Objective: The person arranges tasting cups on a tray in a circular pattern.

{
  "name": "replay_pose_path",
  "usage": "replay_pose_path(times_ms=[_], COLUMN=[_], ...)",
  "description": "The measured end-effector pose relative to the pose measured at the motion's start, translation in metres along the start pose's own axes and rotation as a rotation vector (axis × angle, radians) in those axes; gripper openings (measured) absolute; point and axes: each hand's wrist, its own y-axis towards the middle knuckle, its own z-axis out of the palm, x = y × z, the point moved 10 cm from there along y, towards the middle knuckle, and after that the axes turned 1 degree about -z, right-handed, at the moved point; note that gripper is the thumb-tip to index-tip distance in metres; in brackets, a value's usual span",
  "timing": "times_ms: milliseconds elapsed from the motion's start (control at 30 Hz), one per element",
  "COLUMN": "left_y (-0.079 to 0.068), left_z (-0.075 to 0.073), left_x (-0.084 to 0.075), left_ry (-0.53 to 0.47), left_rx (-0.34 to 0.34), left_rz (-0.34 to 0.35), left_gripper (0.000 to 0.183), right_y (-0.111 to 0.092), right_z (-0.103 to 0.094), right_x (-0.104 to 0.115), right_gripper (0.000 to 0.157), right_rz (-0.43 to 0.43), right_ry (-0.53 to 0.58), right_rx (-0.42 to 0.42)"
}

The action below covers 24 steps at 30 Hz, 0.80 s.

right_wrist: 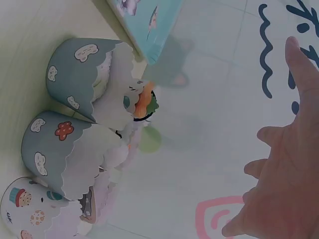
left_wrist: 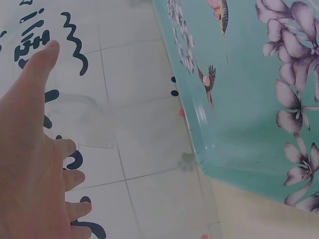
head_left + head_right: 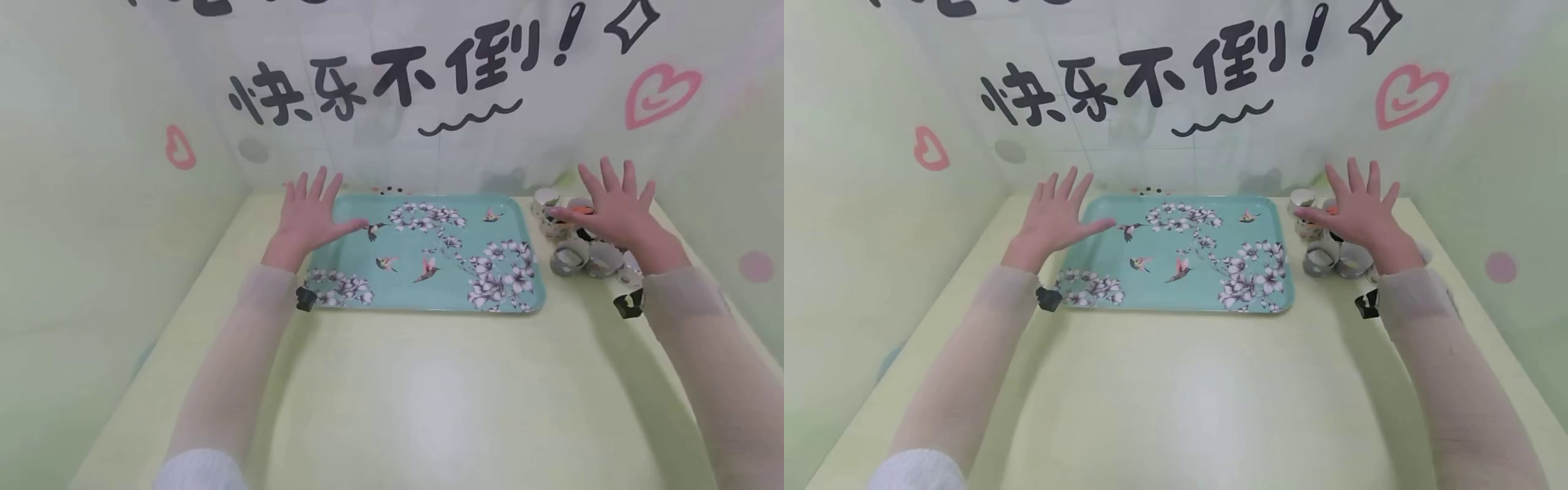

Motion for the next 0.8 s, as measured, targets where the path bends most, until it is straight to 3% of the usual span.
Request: replay_pose_path(times_ms=[200,500,800], left_y=[-0.008,-0.024,-0.039], left_z=[0.009,0.003,0.006], left_x=[0.002,-0.01,-0.003], left_ry=[0.011,-0.015,-0.018], left_rx=[0.0,-0.014,-0.005], left_rz=[0.006,0.072,0.111], left_gripper=[0.112,0.11,0.112], right_y=[-0.008,-0.021,-0.024], right_z=[0.01,0.013,0.008], right_x=[-0.01,-0.024,-0.029], right_gripper=[0.105,0.105,0.106], right_rz=[0.012,0.012,0.014], right_ry=[0.027,0.054,0.038], right_rx=[0.017,-0.003,-0.033])
